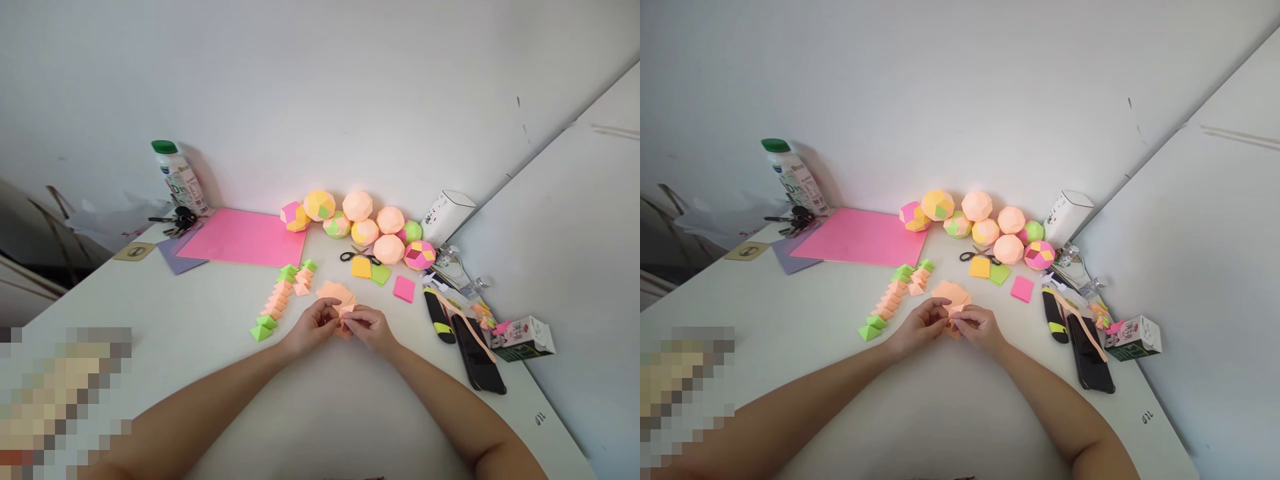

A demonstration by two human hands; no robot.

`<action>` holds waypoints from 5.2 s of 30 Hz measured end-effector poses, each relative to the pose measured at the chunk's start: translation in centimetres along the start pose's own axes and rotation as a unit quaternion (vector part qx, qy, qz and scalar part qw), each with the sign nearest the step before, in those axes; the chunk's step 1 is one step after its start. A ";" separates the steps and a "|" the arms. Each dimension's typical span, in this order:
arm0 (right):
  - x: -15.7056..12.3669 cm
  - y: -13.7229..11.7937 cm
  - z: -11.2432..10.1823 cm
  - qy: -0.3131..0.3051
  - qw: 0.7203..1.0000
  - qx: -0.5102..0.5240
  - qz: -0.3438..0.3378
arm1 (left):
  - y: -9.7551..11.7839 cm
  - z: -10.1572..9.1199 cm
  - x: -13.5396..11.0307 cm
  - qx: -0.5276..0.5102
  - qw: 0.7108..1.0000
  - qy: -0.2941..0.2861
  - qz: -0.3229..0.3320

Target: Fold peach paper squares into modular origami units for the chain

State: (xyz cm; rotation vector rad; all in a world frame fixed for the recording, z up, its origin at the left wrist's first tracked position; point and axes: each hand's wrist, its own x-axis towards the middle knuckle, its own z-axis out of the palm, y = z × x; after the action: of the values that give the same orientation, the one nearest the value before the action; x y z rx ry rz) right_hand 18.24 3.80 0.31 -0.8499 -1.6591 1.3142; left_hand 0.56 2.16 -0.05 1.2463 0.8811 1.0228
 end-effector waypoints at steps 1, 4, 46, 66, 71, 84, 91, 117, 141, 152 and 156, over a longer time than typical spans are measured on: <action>0.0 0.0 0.0 0.004 1.000 0.014 0.010 | 0.0 0.0 -0.1 0.009 1.000 0.002 0.005; 0.0 0.0 0.1 0.015 0.998 0.042 0.034 | 0.2 0.1 -0.3 0.034 0.999 -0.003 0.019; -0.2 0.1 0.0 -0.004 0.998 -0.045 0.034 | 0.8 0.1 -0.2 0.017 1.000 -0.016 -0.013; 0.1 -0.2 0.1 0.044 0.995 -0.027 0.091 | 0.5 0.6 -0.2 0.050 0.996 0.071 -0.013; 0.5 0.2 -0.2 0.093 0.990 0.034 0.098 | 0.3 0.7 -0.3 0.089 0.991 0.098 0.012; 5.5 -2.9 2.4 0.058 0.980 -0.188 -0.014 | -1.2 2.3 -1.6 0.533 0.783 -0.118 0.298; 9.0 0.0 6.7 -0.001 0.952 -0.301 0.057 | 0.2 1.9 -1.7 0.557 0.782 -0.218 0.176; 10.2 1.7 6.8 0.094 0.955 -0.282 0.014 | 0.3 1.6 -1.6 0.566 0.770 -0.218 0.198; 10.3 2.5 6.6 0.062 0.958 -0.269 -0.076 | 0.8 1.6 -1.7 0.566 0.773 -0.215 0.189; 10.0 1.9 6.7 0.120 0.959 -0.230 -0.112 | 0.4 1.6 -1.7 0.566 0.772 -0.214 0.193; 9.7 1.3 6.7 0.145 0.954 -0.227 -0.131 | 0.5 1.6 -1.7 0.565 0.774 -0.210 0.197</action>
State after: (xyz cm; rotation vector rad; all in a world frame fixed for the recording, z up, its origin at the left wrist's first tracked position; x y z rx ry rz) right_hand 8.06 9.90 0.25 -0.9903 -1.7856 0.5991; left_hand 1.46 0.07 0.67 2.6527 0.8891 0.3801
